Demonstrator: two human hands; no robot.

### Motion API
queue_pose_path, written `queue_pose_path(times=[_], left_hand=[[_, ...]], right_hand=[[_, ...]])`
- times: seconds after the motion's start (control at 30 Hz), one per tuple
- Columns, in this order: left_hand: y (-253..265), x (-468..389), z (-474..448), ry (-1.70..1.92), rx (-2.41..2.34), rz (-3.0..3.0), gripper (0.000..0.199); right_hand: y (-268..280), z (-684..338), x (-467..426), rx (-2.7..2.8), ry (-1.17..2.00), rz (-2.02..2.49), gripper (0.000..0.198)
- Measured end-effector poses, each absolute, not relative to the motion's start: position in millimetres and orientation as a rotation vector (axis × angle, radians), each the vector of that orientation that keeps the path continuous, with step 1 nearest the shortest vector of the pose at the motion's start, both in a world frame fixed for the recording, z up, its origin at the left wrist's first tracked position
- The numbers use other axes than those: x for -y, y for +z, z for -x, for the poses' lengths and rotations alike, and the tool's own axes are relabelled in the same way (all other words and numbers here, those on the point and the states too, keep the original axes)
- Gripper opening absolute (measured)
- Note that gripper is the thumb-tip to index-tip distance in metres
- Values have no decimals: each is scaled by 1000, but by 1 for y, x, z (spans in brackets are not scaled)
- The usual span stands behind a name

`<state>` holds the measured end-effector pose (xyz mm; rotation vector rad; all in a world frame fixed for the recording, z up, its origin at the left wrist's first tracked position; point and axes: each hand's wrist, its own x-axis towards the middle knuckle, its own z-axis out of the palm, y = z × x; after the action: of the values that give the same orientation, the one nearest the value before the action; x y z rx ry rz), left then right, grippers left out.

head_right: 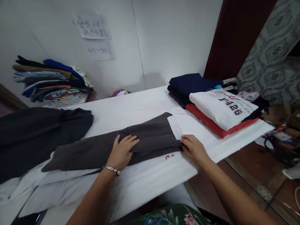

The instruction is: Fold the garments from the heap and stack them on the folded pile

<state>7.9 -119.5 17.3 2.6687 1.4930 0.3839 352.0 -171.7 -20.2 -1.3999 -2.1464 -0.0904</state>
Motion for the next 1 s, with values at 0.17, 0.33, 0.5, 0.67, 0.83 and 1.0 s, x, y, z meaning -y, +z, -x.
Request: queue_pose_path(times=[0.17,0.33,0.5,0.67,0.83,1.0], left_hand=[[16,122,-10,352,-1500,-2593,62],[21,126,-11,359,-1477,-2554,55],[22,126,-13,479,-1499,-2469,46],[13,121,-13,683,-1585,-2409,28],[9,117,-13,746,-1619,-2307,17],[9,119,-16,781,-1615,-2233,15]], right_hand=[[-14,-347,169,2293,34,1496,35],[17,-331,166,2241,61,1396,49],[40,-286,129,2213,122,1288,50],[13,-258,78,2371,182,1663,63],[-18,-261,63,2441,207,1760,67],[-13,-263,68,2402,208,1745,65]])
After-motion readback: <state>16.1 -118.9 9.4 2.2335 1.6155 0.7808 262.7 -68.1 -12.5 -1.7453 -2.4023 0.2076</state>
